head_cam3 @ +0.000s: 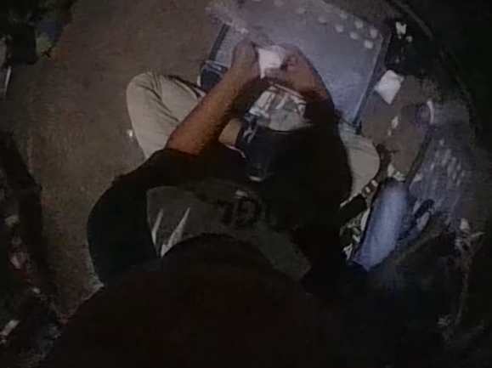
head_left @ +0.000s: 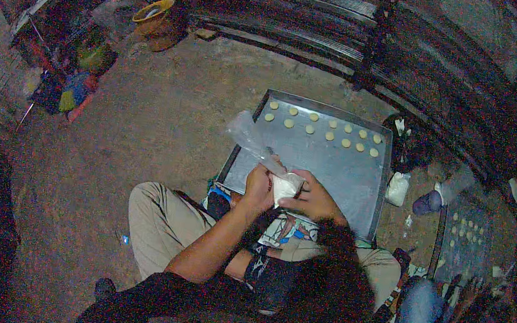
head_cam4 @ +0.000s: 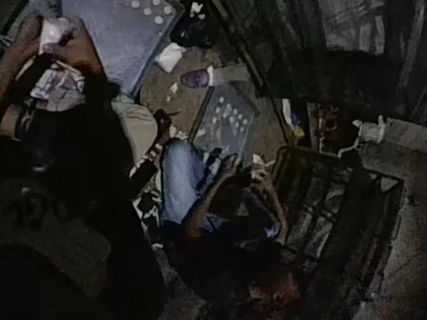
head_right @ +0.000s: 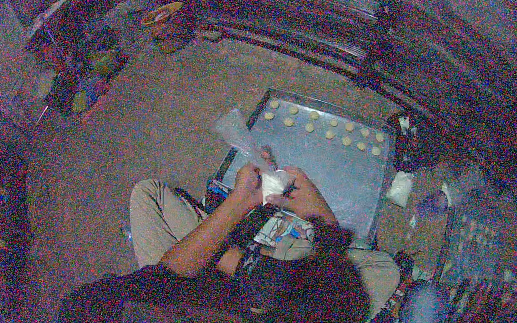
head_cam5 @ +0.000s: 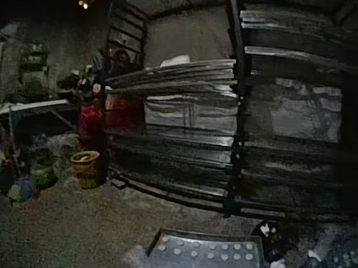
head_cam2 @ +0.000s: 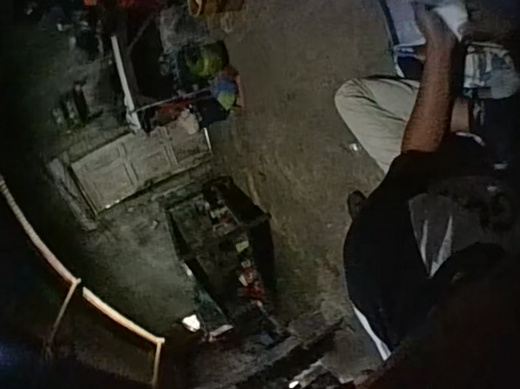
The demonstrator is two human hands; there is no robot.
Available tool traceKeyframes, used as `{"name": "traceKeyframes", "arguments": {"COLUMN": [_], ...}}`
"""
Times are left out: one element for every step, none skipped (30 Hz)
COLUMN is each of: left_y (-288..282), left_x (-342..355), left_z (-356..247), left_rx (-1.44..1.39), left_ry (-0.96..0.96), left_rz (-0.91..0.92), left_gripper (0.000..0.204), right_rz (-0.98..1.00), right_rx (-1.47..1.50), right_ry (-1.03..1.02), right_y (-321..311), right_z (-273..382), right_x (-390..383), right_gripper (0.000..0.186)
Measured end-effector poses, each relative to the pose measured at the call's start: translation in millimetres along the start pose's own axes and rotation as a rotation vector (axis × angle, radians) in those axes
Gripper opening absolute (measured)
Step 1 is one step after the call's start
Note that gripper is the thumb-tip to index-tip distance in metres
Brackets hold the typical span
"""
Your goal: The person shapes dough balls by hand, places them on a metal tray, and then pours a white powdery substance from a plastic bag onto the tray and spreads it around the dough.
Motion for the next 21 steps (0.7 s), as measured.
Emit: {"name": "traceKeyframes", "arguments": {"left_y": [13.5, 26.7, 34.1, 29.7, 22.7, 16.4, 18.4, 17.7, 17.7, 25.6, 20.9, 16.0, 14.3, 24.4, 32.0, 28.9, 23.3, 17.8, 22.8, 20.6, 17.2], "left_x": [-8.9, -18.4, -22.3, -20.6, -17.9, -16.1, -18.4, -18.7, -18.9, -16.3, -16.7, -17.2, -17.4, -22.4, -28.1, -26.0, -22.5, -19.9, -22.0, -20.3, -18.8], "left_z": [-2.7, -6.0, -6.5, -0.6, 6.7, 12.8, 11.8, 12.4, 13.2, 14.4, 12.2, 9.9, 8.8, 3.5, -2.3, -0.3, 3.2, 6.6, 5.9, 10.4, 16.7], "left_rx": [-0.007, -0.017, -0.026, 0.094, 0.215, 0.335, 0.559, 0.717, 0.874, 1.037, 1.042, 1.047, 1.056, 1.067, 1.221, 1.211, 1.202, 1.193, 1.173, 1.094, 1.015], "left_ry": [0.033, 0.068, 0.103, 0.097, 0.090, 0.082, 0.144, 0.182, 0.219, 0.248, 0.260, 0.273, 0.286, 0.288, 0.232, 0.240, 0.251, 0.262, 0.290, 0.256, 0.221], "left_rz": [0.019, 0.040, 0.060, 0.068, 0.076, 0.084, 0.157, 0.130, 0.103, 0.105, 0.078, 0.051, 0.038, 0.041, 0.014, 0.029, 0.039, 0.049, 0.108, 0.101, 0.092], "left_gripper": [0.020, 0.024, 0.029, 0.032, 0.035, 0.039, 0.041, 0.041, 0.042, 0.043, 0.042, 0.041, 0.040, 0.039, 0.033, 0.032, 0.031, 0.030, 0.028, 0.028, 0.028], "right_rz": [0.014, -0.018, -0.051, -0.077, -0.115, -0.159, -0.205, -0.250, -0.265, -0.282, -0.254, -0.227, -0.189, -0.201, -0.213, -0.223, -0.229, -0.202, -0.181, -0.161, -0.061], "right_rx": [0.116, 0.102, 0.088, 0.073, 0.027, -0.065, -0.156, -0.248, -0.234, -0.270, -0.311, -0.351, -0.380, -0.427, -0.473, -0.518, -0.440, -0.388, -0.342, -0.296, -0.223], "right_ry": [-0.025, 0.015, 0.056, 0.099, 0.002, 0.031, 0.062, 0.093, 0.067, 0.067, 0.072, 0.077, 0.049, 0.023, -0.004, -0.029, 0.058, 0.059, 0.062, 0.065, -0.024], "right_y": [-1.5, -6.9, -14.3, -19.2, -22.2, -30.7, -38.7, -45.4, -48.7, -50.1, -42.5, -36.2, -33.1, -37.9, -46.0, -51.8, -55.4, -57.8, -57.1, -56.2, -54.2], "right_z": [7.4, 5.4, 0.3, -7.7, -11.2, -16.4, -15.6, -15.9, -16.9, -8.1, -1.2, 4.1, 7.0, 3.1, -5.8, -16.0, -23.9, -28.9, -24.2, -22.3, -25.6], "right_x": [0.3, 3.0, 6.7, 10.0, 13.5, 14.2, 15.8, 15.6, 14.0, 6.6, 6.0, 5.8, 3.3, 2.2, 3.5, 5.7, 11.5, 13.5, 12.4, 10.8, 12.5], "right_gripper": [0.075, 0.069, 0.064, 0.058, 0.050, 0.048, 0.046, 0.043, 0.042, 0.042, 0.043, 0.043, 0.055, 0.057, 0.059, 0.061, 0.071, 0.070, 0.069, 0.068, 0.059]}}
Point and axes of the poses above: each hand's wrist, its own x-axis towards the middle knuckle, its own y-axis out of the palm, z = x × y, the point moved 4 cm from there along x, towards the middle knuckle, and after that the axes turned 14 degrees about x, right-handed, at the moved point
